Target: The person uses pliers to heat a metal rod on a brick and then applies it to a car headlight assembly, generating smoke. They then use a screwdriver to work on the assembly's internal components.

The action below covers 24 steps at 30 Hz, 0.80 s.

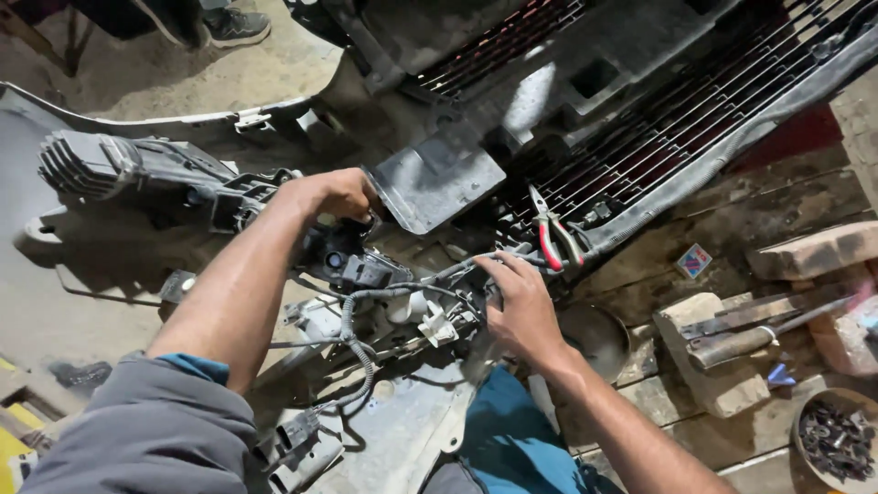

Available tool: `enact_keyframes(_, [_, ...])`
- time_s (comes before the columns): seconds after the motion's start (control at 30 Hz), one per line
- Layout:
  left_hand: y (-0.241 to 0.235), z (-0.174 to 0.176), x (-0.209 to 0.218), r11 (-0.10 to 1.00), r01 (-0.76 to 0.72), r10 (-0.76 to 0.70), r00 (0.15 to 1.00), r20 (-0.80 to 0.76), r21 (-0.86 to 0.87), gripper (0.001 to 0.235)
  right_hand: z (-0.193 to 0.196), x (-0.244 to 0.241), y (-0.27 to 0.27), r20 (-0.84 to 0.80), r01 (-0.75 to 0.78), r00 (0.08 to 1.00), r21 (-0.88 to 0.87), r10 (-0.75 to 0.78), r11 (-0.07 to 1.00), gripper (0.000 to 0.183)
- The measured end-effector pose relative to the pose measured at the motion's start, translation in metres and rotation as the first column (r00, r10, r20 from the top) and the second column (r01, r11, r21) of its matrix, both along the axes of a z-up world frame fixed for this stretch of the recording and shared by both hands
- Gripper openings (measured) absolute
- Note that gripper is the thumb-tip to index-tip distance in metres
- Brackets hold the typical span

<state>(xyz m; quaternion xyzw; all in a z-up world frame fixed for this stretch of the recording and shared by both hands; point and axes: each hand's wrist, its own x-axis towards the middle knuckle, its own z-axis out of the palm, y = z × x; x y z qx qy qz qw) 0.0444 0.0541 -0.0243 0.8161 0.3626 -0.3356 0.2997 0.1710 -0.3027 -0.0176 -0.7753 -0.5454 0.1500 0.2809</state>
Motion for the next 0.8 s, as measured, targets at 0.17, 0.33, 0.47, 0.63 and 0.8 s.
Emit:
enact_keyframes(0.17, [0.022,-0.040,-0.010,0.997,0.047,-0.047,0.999,0.005,-0.066,0.023,0.014,0.004,0.005,-0.019,0.008,1.000,0.002,-0.008,1.000,0.066])
enact_keyframes(0.33, [0.018,-0.036,-0.012,0.985,0.101,-0.105,0.994,-0.023,-0.139,0.035,0.022,0.003,0.009,-0.019,0.041,0.999,0.025,-0.041,0.999,0.065])
enact_keyframes(0.47, [0.036,-0.109,-0.016,0.839,0.543,-0.535,0.836,-0.117,0.040,0.042,0.022,0.005,0.010,-0.039,0.059,0.997,0.001,-0.059,0.998,0.067])
enact_keyframes(0.63, [0.014,-0.068,-0.008,0.672,0.737,-0.728,0.675,-0.121,0.074,0.043,0.026,0.007,0.005,-0.062,0.071,0.996,-0.003,-0.071,0.997,0.068])
enact_keyframes(0.8, [-0.004,0.002,0.001,0.983,0.184,-0.184,0.983,-0.011,0.009,0.033,0.033,0.014,0.004,-0.076,0.046,0.996,-0.008,-0.046,0.999,0.068])
